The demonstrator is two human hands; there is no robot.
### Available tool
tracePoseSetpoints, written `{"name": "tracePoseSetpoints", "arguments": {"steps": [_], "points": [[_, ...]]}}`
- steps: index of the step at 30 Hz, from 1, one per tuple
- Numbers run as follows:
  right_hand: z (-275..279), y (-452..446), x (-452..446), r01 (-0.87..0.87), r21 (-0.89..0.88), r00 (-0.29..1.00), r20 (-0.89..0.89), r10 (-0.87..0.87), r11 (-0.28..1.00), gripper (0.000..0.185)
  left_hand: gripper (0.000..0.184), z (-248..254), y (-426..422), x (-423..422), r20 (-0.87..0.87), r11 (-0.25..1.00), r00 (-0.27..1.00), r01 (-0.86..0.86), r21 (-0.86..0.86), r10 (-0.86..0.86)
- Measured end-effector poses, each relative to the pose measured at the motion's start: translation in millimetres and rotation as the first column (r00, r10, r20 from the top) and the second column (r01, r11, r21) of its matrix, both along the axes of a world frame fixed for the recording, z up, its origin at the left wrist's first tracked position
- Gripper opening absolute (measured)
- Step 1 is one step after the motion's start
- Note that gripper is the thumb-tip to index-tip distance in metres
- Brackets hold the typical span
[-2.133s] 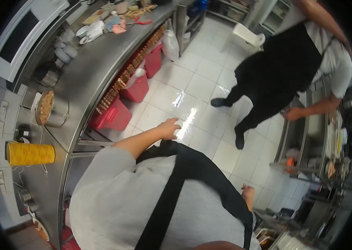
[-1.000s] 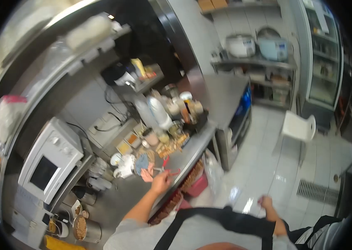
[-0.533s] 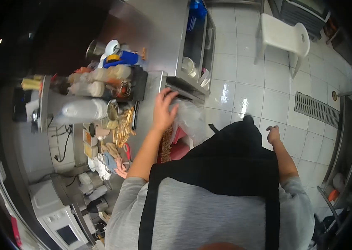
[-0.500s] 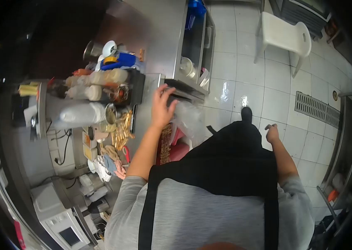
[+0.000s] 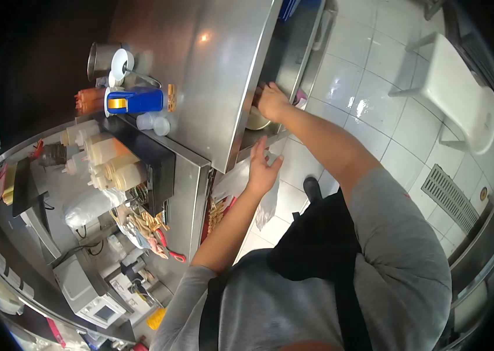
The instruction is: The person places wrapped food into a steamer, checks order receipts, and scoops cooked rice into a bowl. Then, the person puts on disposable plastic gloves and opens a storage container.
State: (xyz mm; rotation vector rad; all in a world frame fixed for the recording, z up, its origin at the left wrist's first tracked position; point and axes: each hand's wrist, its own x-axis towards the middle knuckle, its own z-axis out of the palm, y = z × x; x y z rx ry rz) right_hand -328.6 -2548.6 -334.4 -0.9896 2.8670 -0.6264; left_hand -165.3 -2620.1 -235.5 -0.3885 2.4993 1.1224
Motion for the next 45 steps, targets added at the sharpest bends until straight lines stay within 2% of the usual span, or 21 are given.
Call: {"name": "tracePoseSetpoints", "arguments": {"steps": [3,6,7,10,13,16,20,23,25,26,28,29,31,33,34,35,37,39,42,44,45], "points": [[-31.5,-28.1,-30.9,-0.152,-0.053,0.975,-0.171,0.141,0.987,0.022,0.078,-32.5,3.3,-19.1,0.073,0.908,0.945,-0.326,0.265,0.318],[22.7,0.4,-39.0,-0.250,-0.007,0.927,0.286,0.242,0.968,0.025,0.080,-49.1,3.8,-42.1,0.121,0.831,0.890,-0.455,0.319,0.440],[-2.9,-5.0,-40.1,-0.173,-0.100,0.915,0.351,0.197,0.980,0.023,0.079,-59.4,0.8,-47.0,0.084,0.783,0.894,-0.427,0.453,0.439],[-11.7,16.7,-37.0,-0.214,-0.124,0.923,0.299,0.242,0.969,0.019,0.076,-75.0,2.2,-62.7,0.134,0.808,0.865,-0.499,0.313,0.483],[8.8,29.8,-41.8,-0.231,-0.142,0.840,0.470,0.271,0.963,0.015,0.073,-89.3,3.2,-66.9,0.054,0.871,0.890,-0.453,0.189,0.452],[6.0,32.2,-46.4,-0.307,-0.156,0.825,0.448,0.344,0.939,0.018,0.071,-99.2,5.7,-69.5,-0.023,0.890,0.895,-0.441,0.111,0.446],[-6.6,30.4,-53.1,-0.144,-0.343,0.786,0.529,0.318,0.928,0.024,0.072,-98.6,-0.2,-73.4,-0.008,0.918,0.922,-0.385,0.091,0.388],[-12.3,28.7,-57.0,-0.074,-0.310,0.775,0.580,0.250,0.948,0.028,0.077,-75.0,24.5,-61.3,-0.170,0.897,0.960,-0.270,-0.350,0.223],[-9.0,18.3,-50.7,-0.040,-0.153,0.776,0.618,0.127,0.987,0.029,0.084,-71.0,38.2,-63.4,-0.226,0.860,0.972,-0.057,-0.507,-0.069],[0.7,18.9,-44.1,-0.052,-0.162,0.831,0.540,0.133,0.985,0.028,0.088,-71.5,41.6,-63.9,-0.233,0.811,0.949,0.038,-0.584,-0.213],[18.5,22.6,-28.6,-0.082,-0.174,0.920,0.365,0.142,0.981,0.028,0.090,-76.9,39.7,-79.9,0.060,0.758,0.992,0.126,-0.640,-0.114],[21.1,21.1,-24.7,-0.036,-0.180,0.884,0.454,0.115,0.983,0.024,0.091,-72.7,36.7,-90.2,0.211,0.771,0.975,0.190,-0.608,-0.074],[28.7,34.7,-17.4,0.145,-0.464,0.826,0.543,0.151,0.874,0.024,0.089,-59.5,32.9,-113.2,0.464,0.787,0.886,0.281,-0.549,0.007],[40.6,59.7,-9.1,0.346,-0.659,0.746,0.625,0.230,0.668,0.025,0.084,-67.6,23.8,-113.8,0.387,0.753,0.921,0.289,-0.591,-0.049],[47.0,78.1,-5.5,0.451,-0.711,0.700,0.657,0.280,0.540,0.026,0.081,-76.6,18.2,-111.5,0.349,0.735,0.933,0.295,-0.611,-0.085],[54.4,98.1,-4.4,0.549,-0.734,0.659,0.675,0.333,0.400,0.027,0.075,-92.0,9.9,-113.9,0.444,0.742,0.896,0.293,-0.603,0.007],[77.3,147.3,-0.8,0.751,-0.635,0.553,0.755,0.353,0.180,0.026,0.074,-99.9,3.6,-115.0,0.463,0.729,0.885,0.346,-0.591,-0.044],[93.3,192.0,7.2,0.841,-0.541,0.497,0.779,0.383,0.010,0.023,0.073,-101.1,-3.1,-108.3,0.277,0.814,0.958,0.217,-0.539,-0.073],[123.7,249.9,24.6,0.848,-0.521,0.516,0.776,0.364,-0.091,0.018,0.068,-56.9,14.5,-72.4,-0.286,0.916,0.956,-0.055,-0.398,-0.067],[143.5,279.1,41.8,0.827,-0.555,0.557,0.790,0.256,-0.088,0.017,0.075,-22.7,39.7,-50.1,-0.446,0.975,0.889,0.000,-0.221,-0.102],[154.8,291.3,54.0,0.816,-0.573,0.574,0.789,0.219,-0.073,0.016,0.083,-2.5,58.0,-47.3,-0.493,0.966,0.842,0.117,-0.232,-0.221]]}}
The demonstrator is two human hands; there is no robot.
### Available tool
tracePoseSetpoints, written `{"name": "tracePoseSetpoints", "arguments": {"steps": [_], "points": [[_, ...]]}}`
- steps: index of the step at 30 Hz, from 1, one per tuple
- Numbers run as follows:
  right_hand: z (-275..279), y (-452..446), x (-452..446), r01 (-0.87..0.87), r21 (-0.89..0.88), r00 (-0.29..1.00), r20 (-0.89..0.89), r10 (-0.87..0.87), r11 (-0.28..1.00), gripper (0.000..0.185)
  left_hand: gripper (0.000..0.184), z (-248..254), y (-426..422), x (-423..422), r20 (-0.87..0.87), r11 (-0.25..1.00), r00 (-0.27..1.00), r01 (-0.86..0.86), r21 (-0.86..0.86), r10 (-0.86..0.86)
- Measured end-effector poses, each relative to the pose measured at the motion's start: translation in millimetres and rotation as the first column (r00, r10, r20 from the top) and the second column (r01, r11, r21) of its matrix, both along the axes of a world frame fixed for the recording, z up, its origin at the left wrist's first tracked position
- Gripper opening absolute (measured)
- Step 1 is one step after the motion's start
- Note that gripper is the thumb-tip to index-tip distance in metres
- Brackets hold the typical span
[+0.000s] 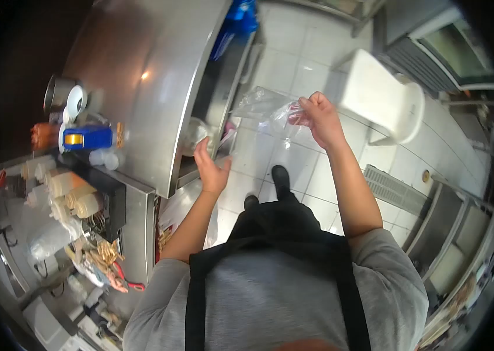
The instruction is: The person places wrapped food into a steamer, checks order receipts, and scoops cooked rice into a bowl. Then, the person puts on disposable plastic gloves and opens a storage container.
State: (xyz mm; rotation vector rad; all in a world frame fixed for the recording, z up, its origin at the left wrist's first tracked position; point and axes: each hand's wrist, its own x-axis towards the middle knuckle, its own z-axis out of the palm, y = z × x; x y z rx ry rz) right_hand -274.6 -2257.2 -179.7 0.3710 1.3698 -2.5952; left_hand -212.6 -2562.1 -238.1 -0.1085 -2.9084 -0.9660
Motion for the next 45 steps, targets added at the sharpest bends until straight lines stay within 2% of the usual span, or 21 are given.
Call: {"name": "tracePoseSetpoints", "arguments": {"steps": [3,5,7,8,9,11,13,14,17,20,23,24,27,28,31,33,34,38,40,42,45], "points": [[43.5,34.2,45.2,0.085,0.112,0.996,-0.047,-0.080,0.990,0.017,0.072,74.8,82.3,-30.0,-0.266,0.934,0.931,0.304,0.185,-0.250],[78.1,45.4,86.2,0.218,0.160,0.975,-0.087,-0.206,0.963,0.019,0.059,106.4,121.7,-59.1,-0.311,0.778,0.750,0.626,0.047,-0.585],[105.6,60.0,135.5,0.374,0.271,0.927,-0.106,-0.359,0.887,0.014,0.047,119.9,164.4,-75.8,-0.165,0.510,0.559,0.820,0.261,-0.813],[116.5,68.3,163.0,0.446,0.321,0.893,-0.108,-0.436,0.835,0.013,0.041,122.0,184.7,-80.8,-0.016,0.359,0.433,0.767,0.531,-0.901],[125.7,74.0,192.9,0.513,0.368,0.852,-0.110,-0.512,0.775,0.013,0.036,124.5,203.8,-77.7,0.106,0.234,0.237,0.614,0.754,-0.966],[146.6,73.1,252.9,0.646,0.363,0.747,-0.124,-0.653,0.671,0.013,0.037,152.7,238.9,-38.7,0.027,0.083,0.099,0.632,0.770,-0.995],[169.4,56.5,306.0,0.760,0.387,0.601,-0.113,-0.791,0.522,0.012,0.038,204.5,244.4,35.1,-0.114,-0.103,-0.048,0.836,0.539,-0.992],[176.2,47.8,334.3,0.800,0.313,0.572,-0.135,-0.809,0.513,0.012,0.041,198.9,252.0,73.5,-0.322,-0.161,-0.054,0.936,0.313,-0.945],[188.8,17.5,398.5,0.899,0.171,0.431,-0.173,-0.886,0.403,0.017,0.036,197.7,262.2,168.5,-0.460,-0.252,-0.120,0.939,0.236,-0.880],[217.6,-18.1,468.9,0.842,0.419,0.444,-0.181,-0.878,0.340,0.018,0.024,205.2,278.4,205.1,-0.448,-0.413,-0.223,0.823,0.390,-0.866],[211.8,-21.3,544.7,0.586,0.757,0.600,-0.168,-0.782,0.287,0.017,0.014,233.5,298.1,223.9,-0.236,-0.321,-0.219,0.700,0.638,-0.947],[215.4,-23.0,568.3,0.562,0.779,0.564,-0.117,-0.818,0.276,0.012,0.013,240.0,311.5,231.2,-0.244,-0.361,-0.268,0.738,0.570,-0.932],[222.4,-24.4,632.7,0.894,0.428,0.242,-0.216,-0.946,0.130,0.013,0.012,267.4,340.4,276.3,-0.081,-0.395,-0.431,0.715,0.577,-0.899],[226.2,-23.4,651.8,0.931,0.357,0.158,-0.223,-0.962,0.070,0.014,0.016,268.4,350.7,294.4,-0.025,-0.379,-0.496,0.629,0.679,-0.868],[227.7,-13.8,701.9,0.980,0.184,-0.034,-0.201,-0.979,-0.071,0.014,0.017,256.2,396.2,349.5,0.129,-0.055,-0.584,0.287,0.956,-0.801],[217.7,-2.1,736.3,0.984,0.118,-0.105,-0.202,-0.974,-0.131,0.014,0.017,264.1,407.3,392.5,0.126,0.020,-0.637,0.171,0.985,-0.761],[217.7,2.2,751.1,0.978,0.119,-0.149,-0.189,-0.971,-0.173,0.015,0.018,268.6,412.4,414.3,0.114,0.053,-0.666,0.111,0.992,-0.737],[203.1,29.7,828.5,0.908,0.147,-0.350,-0.243,-0.904,-0.391,0.014,0.020,255.5,438.5,495.0,0.141,-0.103,-0.774,0.258,0.961,-0.617],[195.8,40.4,850.7,0.808,0.241,-0.445,-0.349,-0.825,-0.538,0.014,0.019,236.7,456.8,517.7,0.200,0.036,-0.734,0.233,0.972,-0.649],[190.0,49.6,874.1,0.775,0.255,-0.460,-0.400,-0.793,-0.578,0.018,0.014,234.8,465.3,540.7,0.269,0.150,-0.685,0.230,0.962,-0.677],[175.7,66.9,903.8,0.630,0.372,-0.531,-0.434,-0.728,-0.681,0.022,0.011,218.0,478.2,576.6,0.224,0.135,-0.683,0.182,0.974,-0.695]]}}
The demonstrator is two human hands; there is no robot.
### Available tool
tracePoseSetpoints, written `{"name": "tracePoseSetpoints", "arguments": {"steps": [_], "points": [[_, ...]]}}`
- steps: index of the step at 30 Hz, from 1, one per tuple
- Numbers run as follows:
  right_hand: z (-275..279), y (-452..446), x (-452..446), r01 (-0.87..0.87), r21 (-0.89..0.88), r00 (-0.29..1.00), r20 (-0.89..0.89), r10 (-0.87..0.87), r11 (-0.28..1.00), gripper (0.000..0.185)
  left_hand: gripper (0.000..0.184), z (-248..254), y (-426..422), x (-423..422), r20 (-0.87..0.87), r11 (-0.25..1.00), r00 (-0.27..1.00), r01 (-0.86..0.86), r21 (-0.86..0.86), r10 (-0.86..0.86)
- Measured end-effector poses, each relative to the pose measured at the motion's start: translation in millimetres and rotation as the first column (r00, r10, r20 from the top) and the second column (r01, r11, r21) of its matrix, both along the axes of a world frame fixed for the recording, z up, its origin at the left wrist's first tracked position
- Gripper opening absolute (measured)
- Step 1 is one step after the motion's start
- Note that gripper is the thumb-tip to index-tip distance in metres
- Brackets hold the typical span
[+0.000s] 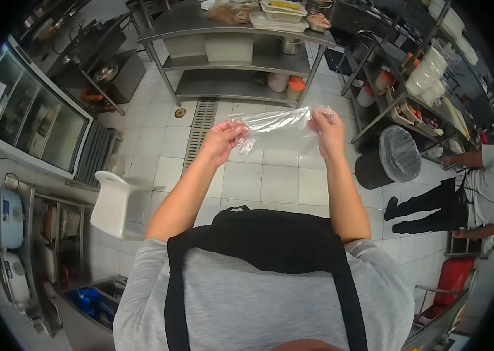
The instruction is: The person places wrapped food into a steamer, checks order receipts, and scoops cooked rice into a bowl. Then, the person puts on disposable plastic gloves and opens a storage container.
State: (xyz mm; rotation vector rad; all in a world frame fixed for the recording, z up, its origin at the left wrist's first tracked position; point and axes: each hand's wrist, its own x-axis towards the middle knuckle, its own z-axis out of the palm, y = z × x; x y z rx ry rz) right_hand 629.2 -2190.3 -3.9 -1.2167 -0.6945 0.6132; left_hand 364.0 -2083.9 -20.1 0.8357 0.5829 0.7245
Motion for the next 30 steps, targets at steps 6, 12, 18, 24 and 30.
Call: {"name": "tracePoseSetpoints", "arguments": {"steps": [6,12,18,24,30], "points": [[19.8,6.2,-8.3,0.410,0.092,0.406,0.873,-0.272,0.907,0.043,0.009,-29.7,41.7,59.9,0.028,0.982,0.984,-0.176,0.064,0.174],[-29.7,81.8,-54.7,-0.308,-0.265,0.920,0.163,0.357,0.914,0.037,0.009,-34.0,69.4,91.4,-0.010,0.989,0.992,0.127,-0.079,-0.128],[-38.0,183.9,-34.2,-0.198,-0.371,0.891,0.317,0.324,0.907,0.028,0.011,-40.0,183.6,95.9,-0.110,0.978,0.976,0.197,0.075,-0.188],[-45.5,270.7,-21.9,-0.160,-0.379,0.895,0.333,0.295,0.911,0.016,0.023,-27.4,270.9,141.5,-0.205,0.960,0.951,0.256,0.114,-0.229],[-38.9,316.9,45.3,0.095,-0.295,0.926,0.377,0.025,0.951,0.010,0.009,-34.1,352.4,213.8,-0.153,0.831,0.857,0.514,0.210,-0.492]]}}
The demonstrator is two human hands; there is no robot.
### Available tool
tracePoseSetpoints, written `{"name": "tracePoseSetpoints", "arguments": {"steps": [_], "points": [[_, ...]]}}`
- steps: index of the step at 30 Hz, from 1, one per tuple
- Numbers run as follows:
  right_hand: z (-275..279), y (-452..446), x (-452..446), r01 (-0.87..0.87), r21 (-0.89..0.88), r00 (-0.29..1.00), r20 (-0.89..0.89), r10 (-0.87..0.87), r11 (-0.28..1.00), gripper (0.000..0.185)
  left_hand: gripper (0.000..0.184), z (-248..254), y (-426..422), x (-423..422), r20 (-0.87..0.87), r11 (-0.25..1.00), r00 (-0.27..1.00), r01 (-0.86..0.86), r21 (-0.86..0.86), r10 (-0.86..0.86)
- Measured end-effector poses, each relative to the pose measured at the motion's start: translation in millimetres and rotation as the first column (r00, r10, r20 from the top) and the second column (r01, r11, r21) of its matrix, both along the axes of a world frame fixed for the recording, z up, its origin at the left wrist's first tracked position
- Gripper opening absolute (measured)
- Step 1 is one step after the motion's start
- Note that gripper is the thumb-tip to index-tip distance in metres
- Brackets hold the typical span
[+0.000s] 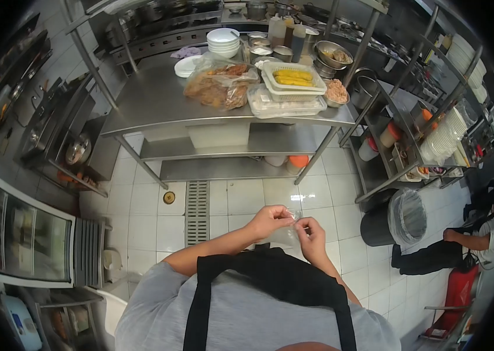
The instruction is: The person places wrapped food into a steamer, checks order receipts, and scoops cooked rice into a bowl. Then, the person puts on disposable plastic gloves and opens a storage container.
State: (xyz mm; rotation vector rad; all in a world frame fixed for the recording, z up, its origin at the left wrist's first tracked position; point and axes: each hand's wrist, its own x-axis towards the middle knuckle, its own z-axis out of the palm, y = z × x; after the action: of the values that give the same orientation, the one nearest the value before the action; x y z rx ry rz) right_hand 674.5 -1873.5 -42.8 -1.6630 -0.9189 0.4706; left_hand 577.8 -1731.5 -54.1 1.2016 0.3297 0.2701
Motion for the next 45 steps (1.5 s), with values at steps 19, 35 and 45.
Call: {"name": "tracePoseSetpoints", "arguments": {"steps": [19,35,45], "points": [[46.6,156.8,200.9,-0.321,0.062,0.861,-0.396,0.319,0.945,0.006,0.041,38.7,190.9,186.9,0.204,0.883,0.951,0.117,0.455,-0.231],[45.4,190.8,219.4,0.269,-0.009,0.923,-0.284,-0.260,0.963,0.015,0.023,34.7,269.9,288.0,0.017,0.629,0.716,0.602,0.493,-0.698],[42.2,167.5,197.4,0.671,-0.140,0.664,-0.322,-0.674,0.728,0.011,0.015,51.1,242.9,303.1,0.096,0.727,0.829,0.421,0.543,-0.552]]}}
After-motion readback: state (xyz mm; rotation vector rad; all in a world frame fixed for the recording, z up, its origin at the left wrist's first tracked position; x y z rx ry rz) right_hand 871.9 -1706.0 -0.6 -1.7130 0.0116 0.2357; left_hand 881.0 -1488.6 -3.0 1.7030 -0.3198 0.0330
